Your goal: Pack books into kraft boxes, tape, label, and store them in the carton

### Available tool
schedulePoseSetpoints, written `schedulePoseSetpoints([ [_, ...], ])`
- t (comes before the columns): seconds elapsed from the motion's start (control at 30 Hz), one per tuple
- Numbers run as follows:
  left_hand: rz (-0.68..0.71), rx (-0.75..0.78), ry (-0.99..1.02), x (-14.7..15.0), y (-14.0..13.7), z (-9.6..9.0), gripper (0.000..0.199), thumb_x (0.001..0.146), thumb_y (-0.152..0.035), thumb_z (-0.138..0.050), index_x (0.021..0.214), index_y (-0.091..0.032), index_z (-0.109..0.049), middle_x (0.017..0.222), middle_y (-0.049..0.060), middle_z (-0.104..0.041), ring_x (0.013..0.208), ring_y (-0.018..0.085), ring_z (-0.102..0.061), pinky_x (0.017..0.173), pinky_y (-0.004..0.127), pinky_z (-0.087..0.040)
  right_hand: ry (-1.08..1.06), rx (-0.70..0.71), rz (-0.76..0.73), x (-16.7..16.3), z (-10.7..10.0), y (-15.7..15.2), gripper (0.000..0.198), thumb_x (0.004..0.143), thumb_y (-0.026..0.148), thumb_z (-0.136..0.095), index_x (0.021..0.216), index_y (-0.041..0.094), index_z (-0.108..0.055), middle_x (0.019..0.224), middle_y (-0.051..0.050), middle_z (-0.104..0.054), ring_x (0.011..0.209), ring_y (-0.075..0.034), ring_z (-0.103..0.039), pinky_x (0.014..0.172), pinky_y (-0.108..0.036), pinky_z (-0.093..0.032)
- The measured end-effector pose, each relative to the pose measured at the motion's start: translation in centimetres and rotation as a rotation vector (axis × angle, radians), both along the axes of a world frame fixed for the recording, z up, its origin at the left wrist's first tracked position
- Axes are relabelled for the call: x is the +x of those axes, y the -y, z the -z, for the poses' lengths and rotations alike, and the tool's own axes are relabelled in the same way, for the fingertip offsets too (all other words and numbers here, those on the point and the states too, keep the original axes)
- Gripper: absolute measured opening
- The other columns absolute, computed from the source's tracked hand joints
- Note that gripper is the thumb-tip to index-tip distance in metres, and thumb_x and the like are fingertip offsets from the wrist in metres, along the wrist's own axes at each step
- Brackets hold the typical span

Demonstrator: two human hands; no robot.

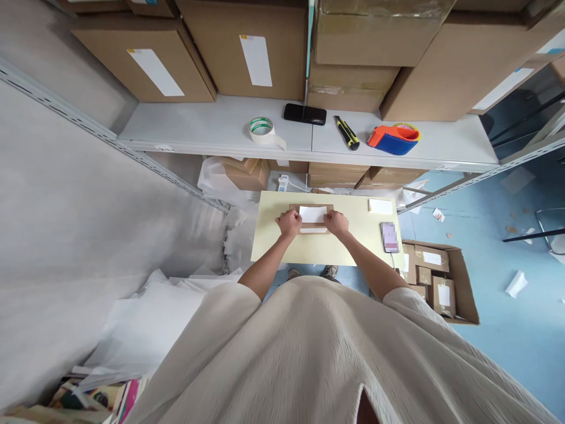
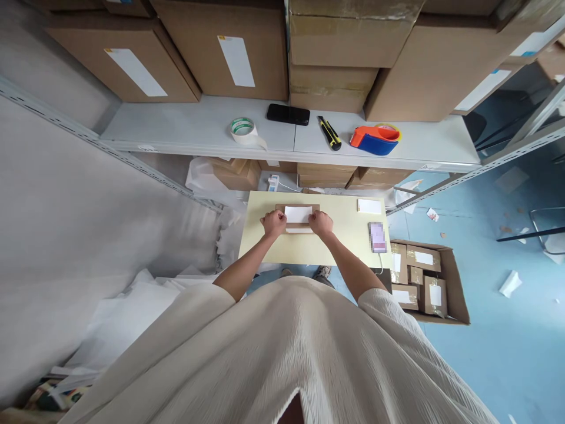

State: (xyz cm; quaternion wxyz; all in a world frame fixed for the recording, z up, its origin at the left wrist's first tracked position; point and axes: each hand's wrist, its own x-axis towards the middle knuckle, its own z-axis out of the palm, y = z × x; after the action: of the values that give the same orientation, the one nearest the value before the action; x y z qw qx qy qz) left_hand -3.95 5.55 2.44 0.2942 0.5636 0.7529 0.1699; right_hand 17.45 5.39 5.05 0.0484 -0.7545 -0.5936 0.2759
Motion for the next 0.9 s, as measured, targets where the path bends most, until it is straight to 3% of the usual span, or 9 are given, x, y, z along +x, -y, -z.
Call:
schedulePoseSetpoints([
  [0.2, 0.058, 0.022, -0.059, 0.2, -0.1, -0.5, 0.012, 0.094, -0.018, -0.069, 0.085, -0.026, -0.07, 0.105, 0.011, -0.08, 0.12, 0.037, -0.067, 0.108, 0.053, -0.037, 0.084, -0.053, -0.07, -0.4, 0.0, -0.6, 0.024, 0.104, 0.025, -0.056, 0.101, 0.024, -0.08, 0.111, -0.017, -0.082, 0.102, -0.034, -0.076, 0.086, -0.04, -0.052],
  [0.27, 0.066, 0.016, -0.068, 0.0, 0.1, -0.7, 0.011, 0.096, -0.017, -0.067, 0.096, -0.026, -0.073, 0.107, 0.012, -0.08, 0.12, 0.037, -0.068, 0.109, 0.052, -0.039, 0.119, -0.054, -0.089, -0.3, 0.1, -0.6, 0.023, 0.105, 0.027, -0.057, 0.105, 0.023, -0.079, 0.114, -0.018, -0.082, 0.106, -0.034, -0.075, 0.09, -0.041, -0.052],
  [0.33, 0.112, 0.058, -0.086, -0.4, 0.4, -0.7, 0.022, 0.098, -0.015, -0.063, 0.113, -0.026, -0.075, 0.118, 0.014, -0.079, 0.125, 0.037, -0.067, 0.111, 0.052, -0.042, 0.146, -0.002, -0.115, -0.2, 0.3, -0.3, 0.024, 0.107, 0.029, -0.056, 0.114, 0.022, -0.078, 0.119, -0.019, -0.08, 0.112, -0.035, -0.074, 0.096, -0.043, -0.053],
  [0.43, 0.354, 0.181, -0.118, -1.2, 0.9, -0.4, 0.049, 0.097, -0.01, -0.054, 0.141, -0.024, -0.072, 0.149, 0.017, -0.072, 0.144, 0.035, -0.061, 0.118, 0.051, -0.045, 0.159, 0.16, -0.252, 0.1, 1.0, 0.5, 0.035, 0.108, 0.024, -0.051, 0.133, 0.018, -0.074, 0.135, -0.023, -0.076, 0.125, -0.039, -0.068, 0.106, -0.049, -0.052],
  [0.53, 0.67, 0.212, -0.15, -1.8, 1.2, 0.3, 0.077, 0.095, -0.012, -0.053, 0.172, -0.018, -0.051, 0.179, 0.016, -0.051, 0.169, 0.033, -0.041, 0.137, 0.054, -0.033, 0.161, 0.275, -0.506, 0.3, 2.0, 1.2, 0.057, 0.104, 0.018, -0.048, 0.159, 0.012, -0.062, 0.164, -0.026, -0.062, 0.146, -0.041, -0.058, 0.121, -0.056, -0.046],
  [0.63, 0.856, 0.15, -0.21, -2.0, 1.4, 1.0, 0.094, 0.096, -0.023, -0.056, 0.185, -0.012, -0.027, 0.192, 0.018, -0.027, 0.181, 0.035, -0.018, 0.146, 0.06, -0.01, 0.175, 0.262, -0.707, 0.5, 3.3, 1.6, 0.083, 0.099, 0.019, -0.051, 0.179, 0.008, -0.038, 0.187, -0.021, -0.038, 0.169, -0.041, -0.037, 0.136, -0.06, -0.032],
  [0.73, 0.905, 0.092, -0.255, -1.9, 1.4, 1.6, 0.103, 0.094, -0.028, -0.061, 0.187, -0.011, -0.019, 0.194, 0.019, -0.017, 0.182, 0.037, -0.011, 0.146, 0.062, 0.0, 0.19, 0.2, -0.779, 0.7, 4.6, 1.7, 0.099, 0.093, 0.022, -0.057, 0.185, 0.007, -0.024, 0.193, -0.018, -0.023, 0.178, -0.039, -0.022, 0.143, -0.061, -0.02],
  [0.9, 0.91, 0.059, -0.295, -1.6, 1.6, 2.1, 0.113, 0.089, -0.024, -0.069, 0.188, -0.012, -0.014, 0.195, 0.019, -0.011, 0.182, 0.036, -0.007, 0.146, 0.061, 0.005, 0.212, 0.163, -0.78, 0.8, 6.0, 2.0, 0.11, 0.088, 0.024, -0.062, 0.187, 0.007, -0.016, 0.194, -0.018, -0.014, 0.181, -0.04, -0.013, 0.146, -0.061, -0.011],
])
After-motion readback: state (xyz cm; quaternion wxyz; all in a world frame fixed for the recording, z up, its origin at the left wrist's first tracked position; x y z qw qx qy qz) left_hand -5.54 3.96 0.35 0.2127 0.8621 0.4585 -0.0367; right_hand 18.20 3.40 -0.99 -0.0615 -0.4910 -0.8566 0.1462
